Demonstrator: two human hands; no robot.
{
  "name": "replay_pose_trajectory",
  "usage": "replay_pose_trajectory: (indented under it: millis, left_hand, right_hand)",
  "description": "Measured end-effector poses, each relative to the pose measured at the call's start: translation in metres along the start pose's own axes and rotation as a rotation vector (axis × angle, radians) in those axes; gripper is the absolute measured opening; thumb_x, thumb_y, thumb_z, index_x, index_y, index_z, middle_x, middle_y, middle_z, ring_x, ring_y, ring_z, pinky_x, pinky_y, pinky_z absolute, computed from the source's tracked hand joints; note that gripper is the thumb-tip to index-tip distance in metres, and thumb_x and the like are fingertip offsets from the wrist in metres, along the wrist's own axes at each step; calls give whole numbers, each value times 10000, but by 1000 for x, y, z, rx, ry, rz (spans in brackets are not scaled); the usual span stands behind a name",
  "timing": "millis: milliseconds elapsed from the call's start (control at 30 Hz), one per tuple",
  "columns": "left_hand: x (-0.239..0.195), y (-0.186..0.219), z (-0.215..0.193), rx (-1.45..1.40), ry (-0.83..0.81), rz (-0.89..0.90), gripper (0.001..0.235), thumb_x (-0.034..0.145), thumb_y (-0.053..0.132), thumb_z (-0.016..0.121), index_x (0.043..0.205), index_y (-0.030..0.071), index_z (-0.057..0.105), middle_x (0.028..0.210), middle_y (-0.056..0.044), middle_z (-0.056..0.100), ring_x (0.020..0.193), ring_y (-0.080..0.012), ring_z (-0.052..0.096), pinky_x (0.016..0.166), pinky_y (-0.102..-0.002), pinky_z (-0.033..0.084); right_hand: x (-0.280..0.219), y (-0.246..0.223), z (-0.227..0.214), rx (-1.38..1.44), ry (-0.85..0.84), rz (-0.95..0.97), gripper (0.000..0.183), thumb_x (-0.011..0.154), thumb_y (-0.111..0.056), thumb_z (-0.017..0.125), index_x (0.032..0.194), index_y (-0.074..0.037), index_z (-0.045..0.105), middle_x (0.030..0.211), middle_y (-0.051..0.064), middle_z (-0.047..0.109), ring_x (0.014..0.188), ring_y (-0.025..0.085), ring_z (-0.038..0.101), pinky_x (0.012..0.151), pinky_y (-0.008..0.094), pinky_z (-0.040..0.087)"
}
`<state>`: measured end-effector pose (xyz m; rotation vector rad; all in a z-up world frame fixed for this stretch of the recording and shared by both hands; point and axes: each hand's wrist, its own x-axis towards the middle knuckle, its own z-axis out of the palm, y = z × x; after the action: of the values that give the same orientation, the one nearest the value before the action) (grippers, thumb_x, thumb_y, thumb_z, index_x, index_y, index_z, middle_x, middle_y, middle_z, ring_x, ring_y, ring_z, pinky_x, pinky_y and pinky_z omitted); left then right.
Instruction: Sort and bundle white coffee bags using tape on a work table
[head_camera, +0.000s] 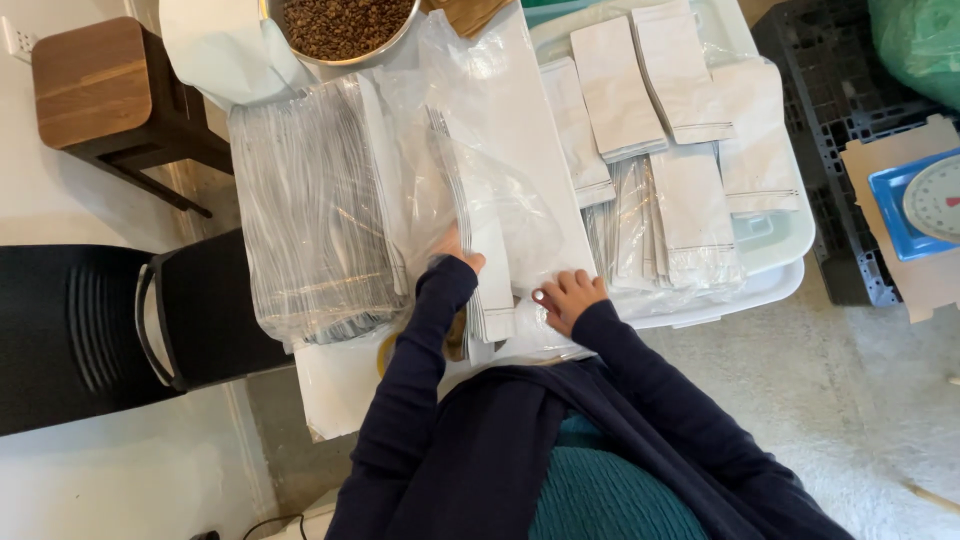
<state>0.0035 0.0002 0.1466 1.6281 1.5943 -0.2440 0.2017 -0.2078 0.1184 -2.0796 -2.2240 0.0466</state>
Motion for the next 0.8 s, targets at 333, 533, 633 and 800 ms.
replay_pose_trajectory:
  millis: [333, 533, 633, 800]
  left_hand:
    - [-19, -6, 17, -28, 9, -51, 869, 790, 634, 624, 1514, 178, 473, 1474, -141, 558, 1364, -338, 521, 1129, -446, 434]
    - [-45, 13, 9, -110, 114, 101, 870, 816, 376, 667, 1583, 159, 318, 1551, -181, 457, 1424, -323, 445, 1192, -414, 410]
    - [-75, 16, -2, -189, 151, 231, 871, 834, 274, 695, 1579, 61, 299, 1546, -237, 442, 1427, -389, 424, 1216, -460, 387]
    - [-87, -3, 11, -489, -139, 130, 1137, 750, 611, 842, 1624, 197, 245, 1456, -122, 540, 1268, -268, 605, 1047, -358, 546]
  right_hand:
    - [-21, 4, 58, -191, 292, 305, 205, 787, -403, 552, 925, -252, 552, 767, -29, 532, 651, 191, 641, 469, 330, 559]
    - [48, 18, 61, 41, 231, 388, 315, 852, -431, 603, 899, -121, 582, 849, 94, 616, 725, 331, 703, 569, 447, 604]
    - [49, 5, 23, 15, 162, 391, 321, 785, -423, 674, 809, -106, 628, 891, 66, 587, 786, 319, 682, 605, 428, 602]
    - [42, -33, -37, 1329, -104, 333, 826, 781, -345, 913, 1495, -220, 518, 1373, 228, 575, 1174, 470, 623, 961, 509, 546]
